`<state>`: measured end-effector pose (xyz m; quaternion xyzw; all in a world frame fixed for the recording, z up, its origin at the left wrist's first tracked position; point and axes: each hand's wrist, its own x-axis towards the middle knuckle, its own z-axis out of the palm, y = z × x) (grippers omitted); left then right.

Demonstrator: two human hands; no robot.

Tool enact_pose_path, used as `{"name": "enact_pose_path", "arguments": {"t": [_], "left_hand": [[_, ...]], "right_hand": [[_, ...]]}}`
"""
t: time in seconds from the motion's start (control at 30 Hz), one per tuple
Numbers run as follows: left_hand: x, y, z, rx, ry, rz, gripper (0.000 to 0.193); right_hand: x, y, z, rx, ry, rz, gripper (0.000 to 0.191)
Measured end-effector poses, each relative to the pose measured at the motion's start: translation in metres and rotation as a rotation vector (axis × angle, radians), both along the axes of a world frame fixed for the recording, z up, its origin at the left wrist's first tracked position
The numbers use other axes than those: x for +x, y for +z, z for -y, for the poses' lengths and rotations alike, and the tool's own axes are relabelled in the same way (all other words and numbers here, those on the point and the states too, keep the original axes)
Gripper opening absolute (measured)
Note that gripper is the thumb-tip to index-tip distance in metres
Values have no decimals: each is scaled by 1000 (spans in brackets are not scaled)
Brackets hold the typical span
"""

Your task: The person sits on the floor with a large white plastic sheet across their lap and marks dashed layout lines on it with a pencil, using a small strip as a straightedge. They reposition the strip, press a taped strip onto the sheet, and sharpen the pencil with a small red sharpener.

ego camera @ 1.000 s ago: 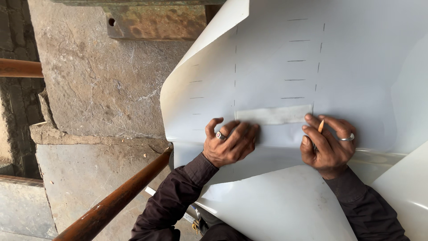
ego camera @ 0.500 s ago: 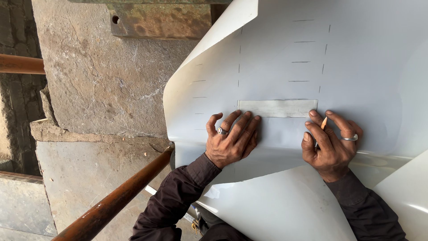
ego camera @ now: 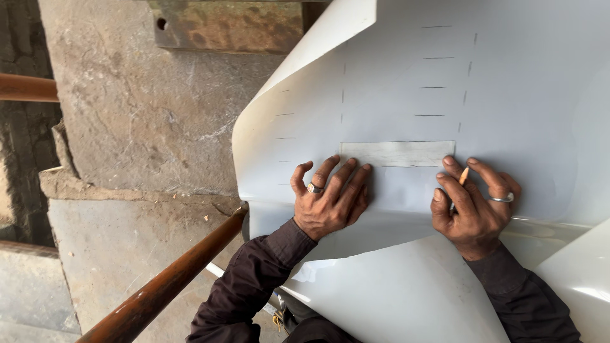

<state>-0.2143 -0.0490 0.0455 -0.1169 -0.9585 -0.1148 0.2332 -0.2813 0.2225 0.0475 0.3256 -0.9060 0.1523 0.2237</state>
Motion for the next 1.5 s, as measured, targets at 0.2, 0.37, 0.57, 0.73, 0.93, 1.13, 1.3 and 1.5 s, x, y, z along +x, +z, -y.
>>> {"name": "enact_pose_path", "arguments": {"t": [0.2,0.37,0.57,0.73,0.93,1.13,1.3,1.5], "left_hand": [[5,-5,3,-68,11,-34,48],[2,-10,4,-100,25,-91,46],[3,-11,4,-75,34,-78,44],[3,-10,3,-52,43,-67,44],[3,-12,3,-36,43,-60,43],[4,-13,2,-27,50,-55,42],[4,-14,1,-9,49,-34,42],[4,-14,1,-4,51,-46,41]], "right_hand": [[2,-4,-1,38,0,20,26],[2,-10,-5,86,-18,16,27],[4,-15,-9,98,-12,21,30],[3,-15,-8,108,-8,12,27],[4,-15,-9,114,-11,26,30],[3,-16,-9,110,-17,27,31],[2,-18,-9,102,-9,20,29],[3,-19,-11,99,-11,24,30]]}}
